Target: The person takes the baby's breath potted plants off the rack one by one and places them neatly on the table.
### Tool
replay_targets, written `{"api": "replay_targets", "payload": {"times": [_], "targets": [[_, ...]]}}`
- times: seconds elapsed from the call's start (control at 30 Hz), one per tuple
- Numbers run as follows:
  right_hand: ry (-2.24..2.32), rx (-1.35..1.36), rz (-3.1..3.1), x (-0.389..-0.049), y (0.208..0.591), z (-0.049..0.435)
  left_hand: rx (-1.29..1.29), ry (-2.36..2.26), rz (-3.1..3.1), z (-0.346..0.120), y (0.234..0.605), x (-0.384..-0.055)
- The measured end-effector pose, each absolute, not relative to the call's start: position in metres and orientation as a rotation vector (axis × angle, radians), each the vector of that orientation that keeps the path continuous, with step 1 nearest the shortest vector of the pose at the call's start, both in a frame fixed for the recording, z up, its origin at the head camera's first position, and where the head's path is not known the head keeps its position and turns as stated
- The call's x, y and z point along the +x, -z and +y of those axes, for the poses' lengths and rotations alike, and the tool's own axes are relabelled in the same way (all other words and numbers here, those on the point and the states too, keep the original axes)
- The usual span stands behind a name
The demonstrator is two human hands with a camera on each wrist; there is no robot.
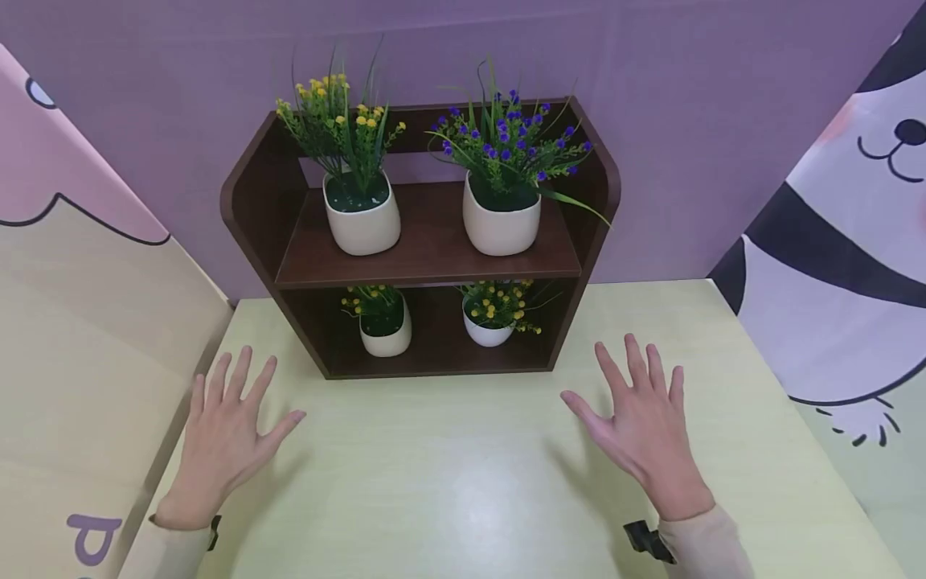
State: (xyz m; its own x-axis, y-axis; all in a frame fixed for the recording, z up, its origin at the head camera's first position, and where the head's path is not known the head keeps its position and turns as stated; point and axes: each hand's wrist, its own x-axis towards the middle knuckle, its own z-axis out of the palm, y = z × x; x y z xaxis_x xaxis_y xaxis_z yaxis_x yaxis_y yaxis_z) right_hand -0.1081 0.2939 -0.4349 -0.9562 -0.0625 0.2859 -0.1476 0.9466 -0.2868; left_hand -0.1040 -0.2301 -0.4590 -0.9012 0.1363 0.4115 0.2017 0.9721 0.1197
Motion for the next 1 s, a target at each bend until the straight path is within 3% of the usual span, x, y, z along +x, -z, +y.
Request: {"api": "replay_targets", "payload": {"times": [0.47,1.0], "targets": [[-0.612,0.221,-2.679,-0.119,0.441,0.285,-0.312,0.218,-2.565,-0.221,0.450,-0.115],[-1.088,0.129,-2.425,-0.129,0.448,0.257,-0.240,0.686,-2.219,-0.194,0.418,-0.128]]}}
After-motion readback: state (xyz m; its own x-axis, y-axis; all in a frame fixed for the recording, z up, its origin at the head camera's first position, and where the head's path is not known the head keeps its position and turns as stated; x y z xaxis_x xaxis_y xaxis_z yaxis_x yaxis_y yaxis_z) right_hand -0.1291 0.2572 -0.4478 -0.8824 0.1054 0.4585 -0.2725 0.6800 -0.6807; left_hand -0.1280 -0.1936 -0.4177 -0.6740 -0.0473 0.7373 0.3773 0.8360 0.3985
